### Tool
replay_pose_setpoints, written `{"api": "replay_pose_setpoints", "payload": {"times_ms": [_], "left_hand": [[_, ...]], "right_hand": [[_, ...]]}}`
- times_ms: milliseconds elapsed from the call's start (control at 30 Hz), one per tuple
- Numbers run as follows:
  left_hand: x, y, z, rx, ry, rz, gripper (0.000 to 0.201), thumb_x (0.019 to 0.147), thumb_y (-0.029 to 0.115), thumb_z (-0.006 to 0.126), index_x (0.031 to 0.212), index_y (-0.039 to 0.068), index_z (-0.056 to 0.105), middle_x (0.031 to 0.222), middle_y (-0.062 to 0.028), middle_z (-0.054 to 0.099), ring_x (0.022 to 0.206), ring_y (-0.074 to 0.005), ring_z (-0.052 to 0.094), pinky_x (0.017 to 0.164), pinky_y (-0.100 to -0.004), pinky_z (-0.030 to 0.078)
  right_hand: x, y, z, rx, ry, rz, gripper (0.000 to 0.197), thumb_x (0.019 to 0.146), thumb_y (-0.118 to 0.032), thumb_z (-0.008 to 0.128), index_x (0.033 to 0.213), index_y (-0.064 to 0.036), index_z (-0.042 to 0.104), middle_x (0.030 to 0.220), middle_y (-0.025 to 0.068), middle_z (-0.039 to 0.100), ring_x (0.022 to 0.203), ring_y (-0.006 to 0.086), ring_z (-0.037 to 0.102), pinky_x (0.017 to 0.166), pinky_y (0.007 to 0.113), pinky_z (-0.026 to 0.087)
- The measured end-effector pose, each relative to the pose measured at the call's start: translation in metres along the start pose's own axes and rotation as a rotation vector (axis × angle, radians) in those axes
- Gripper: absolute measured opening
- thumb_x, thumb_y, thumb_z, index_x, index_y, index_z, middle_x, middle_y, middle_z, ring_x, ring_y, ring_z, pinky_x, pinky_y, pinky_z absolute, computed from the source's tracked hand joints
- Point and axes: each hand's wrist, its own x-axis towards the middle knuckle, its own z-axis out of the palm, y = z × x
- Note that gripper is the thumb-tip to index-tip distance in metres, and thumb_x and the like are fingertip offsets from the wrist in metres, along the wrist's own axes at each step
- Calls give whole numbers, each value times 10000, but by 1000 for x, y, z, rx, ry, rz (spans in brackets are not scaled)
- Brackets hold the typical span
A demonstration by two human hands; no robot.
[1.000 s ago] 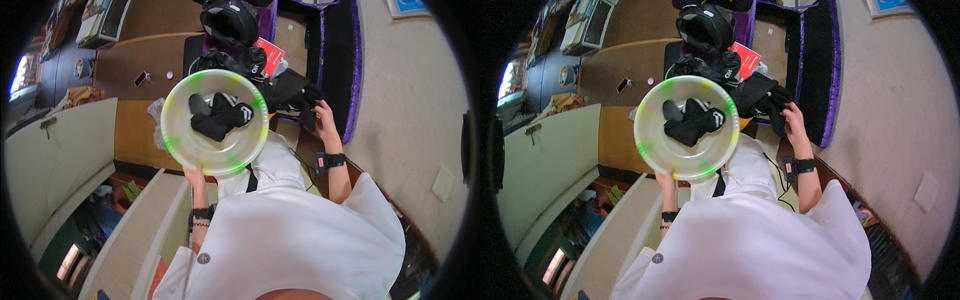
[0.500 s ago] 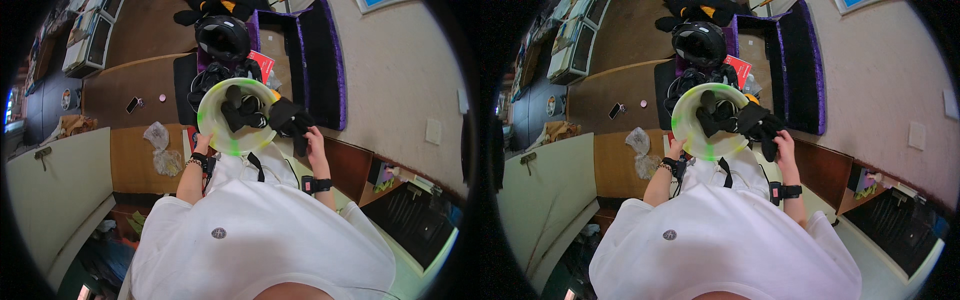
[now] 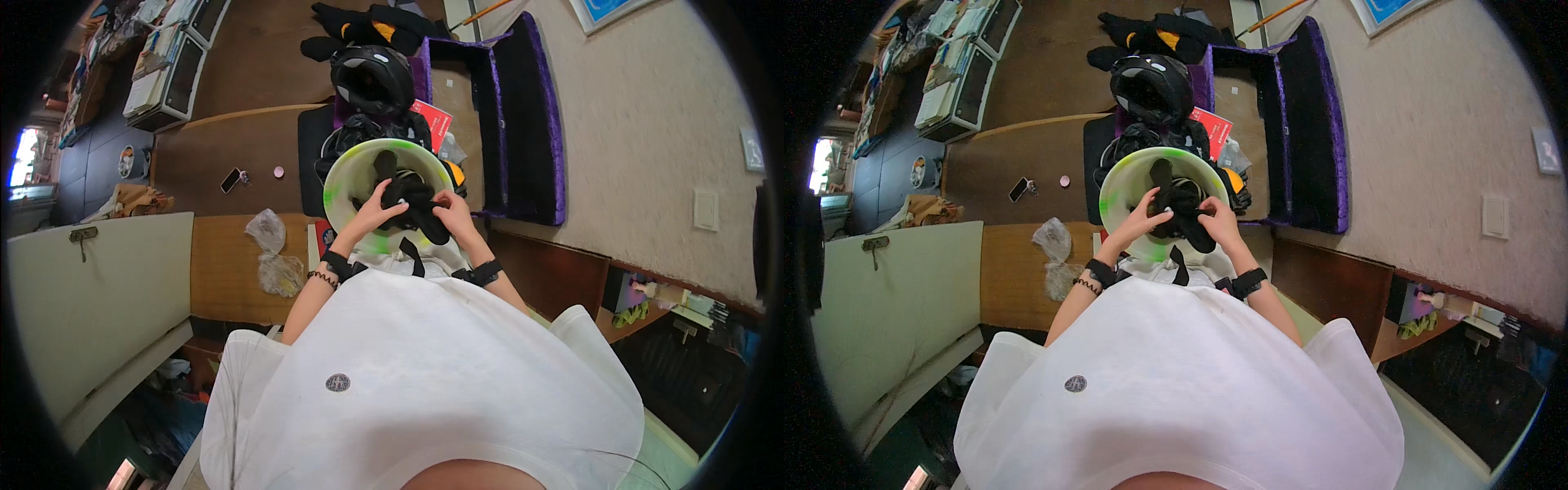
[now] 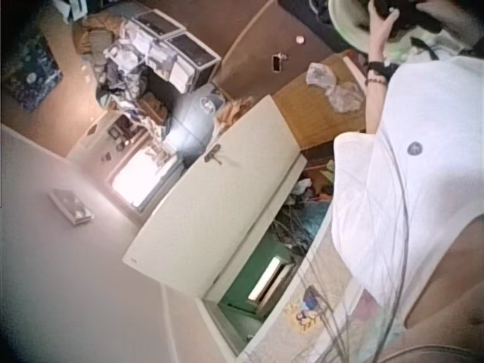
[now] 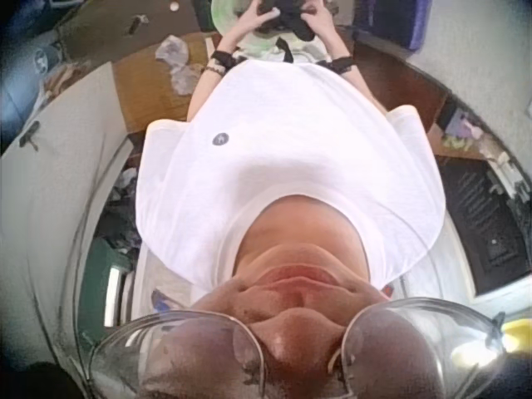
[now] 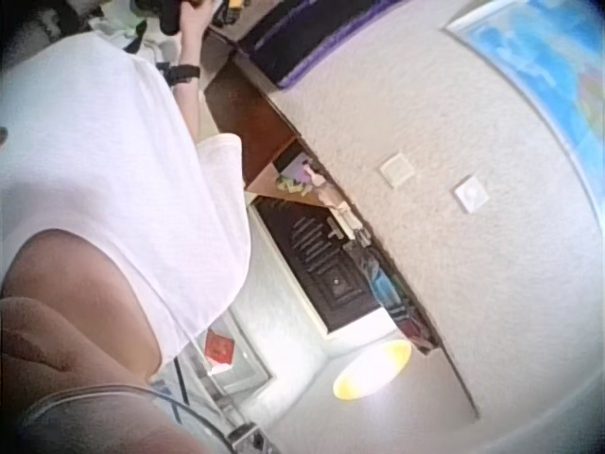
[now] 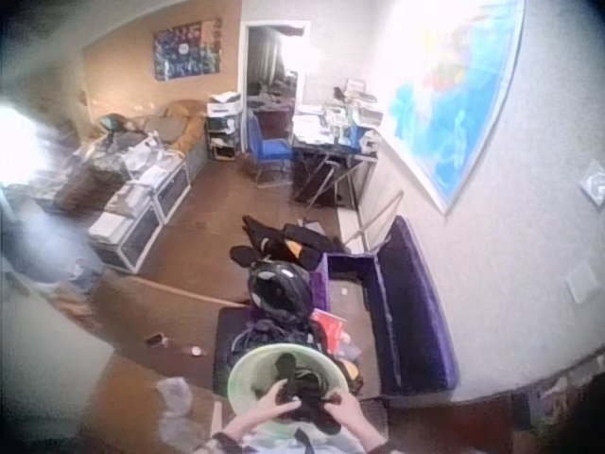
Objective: The person takes a black garment to a bathroom sink, places it in a basin with water and laundry detergent, and washes it by hand before placing the garment on a blue stool.
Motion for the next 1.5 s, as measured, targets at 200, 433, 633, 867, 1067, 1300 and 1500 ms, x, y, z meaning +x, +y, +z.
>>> {"api": "replay_pose_setpoints", "payload": {"times_ms": [200, 433, 633, 867, 1067, 1300, 1500], "left_hand": [[15, -31, -19, 53, 83, 89, 473, 670, 157, 575, 1116, 59, 449, 972, -113, 555, 850, -195, 538, 756, -281, 413], [1, -22, -30, -266, 19, -140, 290, 750, 102, 461, 1036, 63, 485, 864, 0, 506, 751, -62, 480, 622, -212, 397], [-5, 0, -24, -504, 153, -208, 233, 735, 94, 474, 962, 60, 509, 775, 11, 495, 649, -65, 458, 524, -189, 360], [-11, 17, -20, -400, 214, -176, 235, 768, 200, 567, 937, 42, 523, 769, 13, 530, 669, -65, 496, 563, -184, 376], [-12, 7, -22, -598, 147, -144, 184, 780, 201, 570, 907, 71, 544, 785, 29, 537, 680, -49, 501, 561, -168, 366], [-23, 26, -15, -809, -52, -156, 133, 794, 203, 554, 871, 97, 533, 751, 38, 549, 641, -37, 479, 597, -182, 377], [-18, -1, -6, -1016, -202, -175, 107, 791, 215, 561, 834, 126, 521, 766, 29, 549, 686, -68, 491, 646, -221, 398]], "right_hand": [[5, -18, -8, 205, -212, 73, 134, 639, 13, 512, 758, -48, 498, 651, -8, 489, 610, 60, 463, 546, 190, 360], [14, -9, -20, 240, -127, 35, 85, 636, 3, 530, 703, -39, 499, 652, -17, 489, 609, 51, 460, 552, 191, 371], [19, -40, -9, -193, 59, -388, 421, 610, 57, 453, 1007, -82, 469, 831, 84, 543, 741, 255, 542, 636, 322, 430], [0, -75, -8, -585, -212, -553, 486, 578, 69, 449, 1025, -121, 465, 1008, 82, 471, 814, 314, 507, 647, 372, 431], [12, -49, -16, -462, -149, -491, 330, 561, 62, 455, 869, -55, 449, 851, 119, 480, 787, 336, 489, 644, 354, 399], [40, -13, -14, -213, -53, -435, 248, 546, 65, 453, 783, -8, 438, 741, 147, 487, 748, 321, 492, 650, 290, 388], [41, -1, -7, -227, -25, -367, 246, 557, 64, 452, 784, -27, 434, 754, 146, 488, 764, 338, 487, 639, 301, 384]]}}
